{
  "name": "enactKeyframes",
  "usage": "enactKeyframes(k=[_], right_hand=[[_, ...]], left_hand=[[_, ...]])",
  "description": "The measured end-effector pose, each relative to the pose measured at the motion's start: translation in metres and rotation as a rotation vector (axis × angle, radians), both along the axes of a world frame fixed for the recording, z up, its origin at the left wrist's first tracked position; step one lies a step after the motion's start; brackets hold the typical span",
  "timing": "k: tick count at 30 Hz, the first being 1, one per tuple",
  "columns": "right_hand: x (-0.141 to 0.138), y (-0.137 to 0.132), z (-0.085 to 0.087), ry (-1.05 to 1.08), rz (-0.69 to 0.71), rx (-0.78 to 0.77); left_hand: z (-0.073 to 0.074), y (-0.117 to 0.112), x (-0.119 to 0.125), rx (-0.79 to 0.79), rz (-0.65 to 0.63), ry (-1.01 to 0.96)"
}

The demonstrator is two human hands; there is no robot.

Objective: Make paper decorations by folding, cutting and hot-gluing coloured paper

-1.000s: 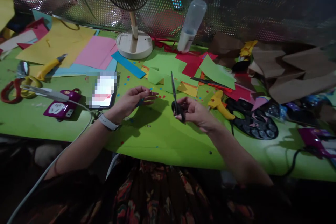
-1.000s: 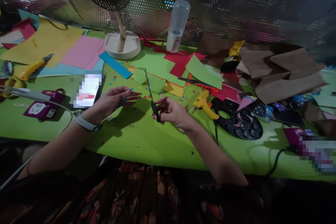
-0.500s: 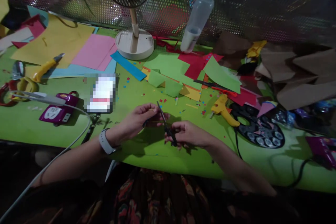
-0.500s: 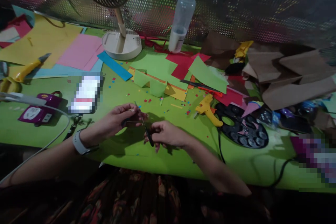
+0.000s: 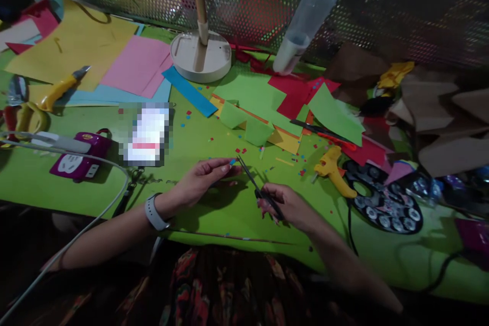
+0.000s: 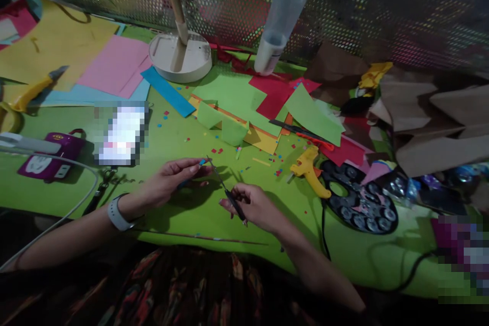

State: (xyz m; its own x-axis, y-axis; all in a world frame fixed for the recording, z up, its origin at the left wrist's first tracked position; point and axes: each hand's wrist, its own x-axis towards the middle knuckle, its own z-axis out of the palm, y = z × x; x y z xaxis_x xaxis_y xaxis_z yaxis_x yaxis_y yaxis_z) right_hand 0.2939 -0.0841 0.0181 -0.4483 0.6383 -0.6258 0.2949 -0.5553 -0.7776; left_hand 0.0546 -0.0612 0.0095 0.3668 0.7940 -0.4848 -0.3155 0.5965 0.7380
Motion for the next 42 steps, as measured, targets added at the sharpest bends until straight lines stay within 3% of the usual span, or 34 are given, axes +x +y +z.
enactKeyframes(k=[13, 24, 42], right_hand=[[-0.001, -0.004, 0.005, -0.046, 0.050, 0.084], [-0.006, -0.005, 0.004, -0.060, -0.010, 0.009], [-0.004, -0.006, -0.005, -0.062, -0.028, 0.029]], left_hand=[[0.000, 0.000, -0.003, 0.023, -0.119, 0.005], [-0.001, 0.000, -0.004, 0.003, -0.094, -0.011], [-0.003, 0.001, -0.004, 0.011, -0.078, -0.010]])
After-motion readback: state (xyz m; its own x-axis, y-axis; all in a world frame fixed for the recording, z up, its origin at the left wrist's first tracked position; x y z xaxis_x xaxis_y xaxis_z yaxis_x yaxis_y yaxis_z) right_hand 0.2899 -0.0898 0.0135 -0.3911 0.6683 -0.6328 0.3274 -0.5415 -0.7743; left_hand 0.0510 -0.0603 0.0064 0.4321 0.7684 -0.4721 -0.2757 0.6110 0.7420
